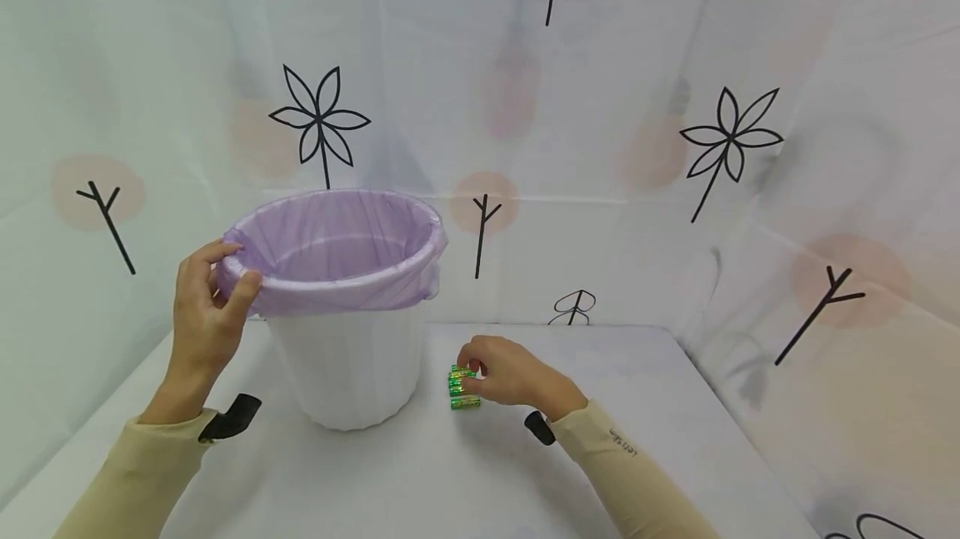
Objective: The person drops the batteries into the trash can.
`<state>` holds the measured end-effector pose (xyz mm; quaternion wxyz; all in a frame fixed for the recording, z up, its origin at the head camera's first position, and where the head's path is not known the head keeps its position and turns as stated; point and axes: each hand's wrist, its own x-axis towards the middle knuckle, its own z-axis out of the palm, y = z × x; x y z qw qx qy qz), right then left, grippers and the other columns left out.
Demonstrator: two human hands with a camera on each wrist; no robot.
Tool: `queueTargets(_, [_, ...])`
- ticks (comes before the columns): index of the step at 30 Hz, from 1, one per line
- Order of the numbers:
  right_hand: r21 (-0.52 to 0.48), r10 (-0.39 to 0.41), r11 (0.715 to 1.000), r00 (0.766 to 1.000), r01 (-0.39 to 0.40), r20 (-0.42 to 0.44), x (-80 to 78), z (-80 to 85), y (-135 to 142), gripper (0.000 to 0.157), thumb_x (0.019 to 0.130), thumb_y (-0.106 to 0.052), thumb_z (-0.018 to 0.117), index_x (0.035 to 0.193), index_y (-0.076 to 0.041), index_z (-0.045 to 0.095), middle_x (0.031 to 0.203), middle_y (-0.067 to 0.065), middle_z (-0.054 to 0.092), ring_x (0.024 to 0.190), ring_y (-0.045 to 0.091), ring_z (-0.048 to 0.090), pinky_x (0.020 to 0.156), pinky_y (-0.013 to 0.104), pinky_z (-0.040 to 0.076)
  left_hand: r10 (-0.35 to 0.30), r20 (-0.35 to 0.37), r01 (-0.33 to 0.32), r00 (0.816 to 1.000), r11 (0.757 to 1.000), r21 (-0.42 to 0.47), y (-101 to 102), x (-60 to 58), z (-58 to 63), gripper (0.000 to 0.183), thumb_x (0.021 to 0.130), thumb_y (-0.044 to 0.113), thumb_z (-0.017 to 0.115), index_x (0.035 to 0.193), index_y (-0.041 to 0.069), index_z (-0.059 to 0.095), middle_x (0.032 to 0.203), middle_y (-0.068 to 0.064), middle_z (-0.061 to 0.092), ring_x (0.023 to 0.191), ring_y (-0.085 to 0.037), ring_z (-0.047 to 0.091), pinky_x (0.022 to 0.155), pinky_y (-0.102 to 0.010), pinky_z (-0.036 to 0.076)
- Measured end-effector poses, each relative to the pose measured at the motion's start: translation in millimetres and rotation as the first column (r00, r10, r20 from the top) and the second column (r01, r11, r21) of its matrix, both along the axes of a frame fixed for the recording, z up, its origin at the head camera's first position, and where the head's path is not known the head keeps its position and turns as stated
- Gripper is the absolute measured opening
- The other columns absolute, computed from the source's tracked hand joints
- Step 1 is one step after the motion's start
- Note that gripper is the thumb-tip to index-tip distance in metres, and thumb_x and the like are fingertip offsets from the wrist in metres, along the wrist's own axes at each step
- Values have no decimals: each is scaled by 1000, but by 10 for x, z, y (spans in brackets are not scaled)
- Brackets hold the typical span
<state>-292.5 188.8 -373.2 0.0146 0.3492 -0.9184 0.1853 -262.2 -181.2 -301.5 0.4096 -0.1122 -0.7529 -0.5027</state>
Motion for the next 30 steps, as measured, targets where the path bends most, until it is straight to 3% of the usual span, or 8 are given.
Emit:
queueTargets(7, [44, 2, 999, 996, -6, 87, -18, -233, -42, 20, 85, -23, 69, 103, -16, 67, 93, -2, 60, 85, 19, 55, 72, 27, 45, -8, 10, 8, 1000, 1000, 5, 8, 6, 6, 51, 83, 26, 65, 126, 3, 50, 134, -13, 40, 113, -26, 42, 89, -61, 41])
queueTargets(13, [89, -15, 996, 997, 8, 78, -56, -379, -65, 27, 82, -24, 71, 108, -16, 67, 96, -7, 60, 88, 14, 56, 78, 29, 47, -8, 14, 8, 1000, 1000, 2, 13, 12, 4, 50, 84, 26, 64, 127, 4, 50, 134, -13, 39, 113, -27, 41, 90, -62, 41])
queueTargets(22, [133, -48, 990, 995, 36, 90, -99, -487, -81, 33, 81, -28, 74, 111, -18, 67, 99, -12, 58, 92, 7, 56, 84, 32, 48, -3, 9, 3, 1000, 1000, -1, 16, 13, 6, 51, 84, 27, 64, 127, 3, 50, 134, -14, 40, 110, -28, 42, 89, -62, 41])
queueTargets(30, [153, -21, 988, 996, 8, 83, -123, -520, -101, 27, 81, -27, 73, 106, -19, 66, 94, -13, 56, 85, 5, 51, 79, 28, 46, -14, 3, 14, 1000, 1000, -9, 7, 13, -5, 51, 84, 27, 64, 127, 3, 50, 135, -13, 39, 112, -27, 41, 89, -62, 41])
